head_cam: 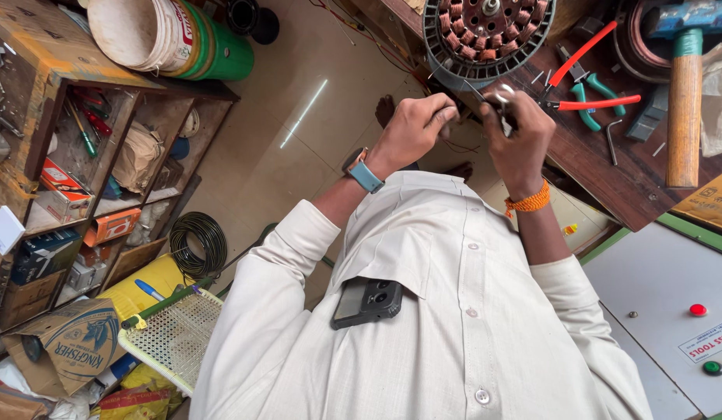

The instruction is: The person uses pliers and wire cutters to strip insulation and trim copper wires on a motor stator. They repeatedly cut, pull, and adjust individual wires around the stator slots.

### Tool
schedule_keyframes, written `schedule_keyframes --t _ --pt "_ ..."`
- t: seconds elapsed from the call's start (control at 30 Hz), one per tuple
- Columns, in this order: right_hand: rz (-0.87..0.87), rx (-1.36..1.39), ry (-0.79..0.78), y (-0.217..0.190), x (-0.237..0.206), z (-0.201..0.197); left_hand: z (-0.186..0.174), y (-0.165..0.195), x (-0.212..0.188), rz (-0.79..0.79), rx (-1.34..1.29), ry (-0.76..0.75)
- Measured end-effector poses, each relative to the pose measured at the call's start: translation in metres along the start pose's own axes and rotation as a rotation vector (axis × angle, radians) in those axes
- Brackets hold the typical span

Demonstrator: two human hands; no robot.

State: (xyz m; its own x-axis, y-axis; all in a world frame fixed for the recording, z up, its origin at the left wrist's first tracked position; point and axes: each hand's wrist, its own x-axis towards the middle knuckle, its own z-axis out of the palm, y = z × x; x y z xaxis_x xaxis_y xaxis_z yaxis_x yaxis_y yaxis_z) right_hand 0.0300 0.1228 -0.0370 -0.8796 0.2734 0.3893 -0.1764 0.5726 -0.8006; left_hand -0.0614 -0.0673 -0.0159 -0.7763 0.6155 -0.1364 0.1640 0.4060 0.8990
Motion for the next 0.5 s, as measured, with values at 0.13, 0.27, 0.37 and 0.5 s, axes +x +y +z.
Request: schedule_keyframes --t 0.13,0.27,0.37,0.5 --pt "0.041 -0.044 -0.022 0.002 0.004 0.006 0.013 -0.012 0.003 -0.229 -0.915 -0.208" --pt "-0.053 -0.021 -0.129 0.008 0.001 0.002 0.027 -0.021 -0.003 -0.316 -1.046 -0.116" --pt "-0.043 -0.08 -0.118 0.016 -0.003 0.003 0.035 -0.028 -0.007 -0.33 -0.994 -0.051" --pt "-0.179 -0.095 -0.203 0.026 -0.009 0.009 0.044 -0.035 -0.008 -0.285 -0.956 0.0"
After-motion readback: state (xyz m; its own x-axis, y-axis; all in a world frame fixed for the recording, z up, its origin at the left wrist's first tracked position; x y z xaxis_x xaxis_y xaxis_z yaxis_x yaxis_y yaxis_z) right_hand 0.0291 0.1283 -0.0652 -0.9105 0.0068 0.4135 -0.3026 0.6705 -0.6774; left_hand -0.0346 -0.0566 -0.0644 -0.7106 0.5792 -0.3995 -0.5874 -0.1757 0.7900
